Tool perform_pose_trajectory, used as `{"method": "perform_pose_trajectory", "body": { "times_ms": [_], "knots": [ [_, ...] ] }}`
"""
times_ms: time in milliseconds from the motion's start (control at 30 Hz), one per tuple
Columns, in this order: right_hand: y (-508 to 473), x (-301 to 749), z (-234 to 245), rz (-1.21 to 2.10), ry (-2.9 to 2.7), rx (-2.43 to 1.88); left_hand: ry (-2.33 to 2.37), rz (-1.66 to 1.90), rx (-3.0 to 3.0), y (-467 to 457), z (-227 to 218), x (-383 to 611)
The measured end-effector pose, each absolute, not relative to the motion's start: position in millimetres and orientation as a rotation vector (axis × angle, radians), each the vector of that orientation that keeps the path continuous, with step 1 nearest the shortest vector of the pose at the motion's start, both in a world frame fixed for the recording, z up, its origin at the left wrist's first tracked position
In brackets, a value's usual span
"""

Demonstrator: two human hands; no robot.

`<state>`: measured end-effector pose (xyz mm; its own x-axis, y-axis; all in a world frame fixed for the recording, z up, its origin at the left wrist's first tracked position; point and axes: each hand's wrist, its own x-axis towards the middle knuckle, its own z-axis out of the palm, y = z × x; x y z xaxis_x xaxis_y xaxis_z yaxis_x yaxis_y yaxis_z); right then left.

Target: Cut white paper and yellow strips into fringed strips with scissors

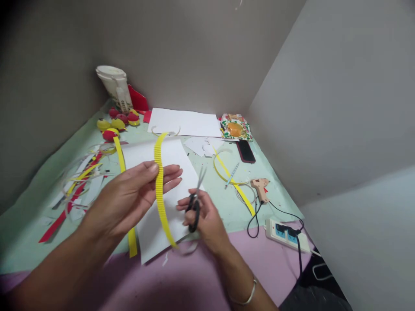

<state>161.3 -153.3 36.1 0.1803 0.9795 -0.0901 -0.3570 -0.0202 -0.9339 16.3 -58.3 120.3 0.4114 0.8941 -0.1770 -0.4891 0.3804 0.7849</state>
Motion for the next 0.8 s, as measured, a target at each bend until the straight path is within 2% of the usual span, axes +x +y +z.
{"method": "perform_pose_trajectory", "body": {
  "times_ms": [133, 333, 600, 800],
  "knots": [
    [-156, 133, 32, 1.514, -0.732, -1.098, 0.788, 1.081, 0.630, -44, 84, 26],
    [-168, 129, 13, 1.583, -0.748, -1.317, 0.908, 1.163, 0.655, -26, 38, 17],
    [-164, 125, 1, 1.215, -0.833, -1.565, 0.851, 1.120, 0.546, -16, 11, 19],
    [-163, 124, -6, 1.175, -0.973, -1.669, 0.840, 1.148, 0.466, -9, 7, 20]
  ]
}}
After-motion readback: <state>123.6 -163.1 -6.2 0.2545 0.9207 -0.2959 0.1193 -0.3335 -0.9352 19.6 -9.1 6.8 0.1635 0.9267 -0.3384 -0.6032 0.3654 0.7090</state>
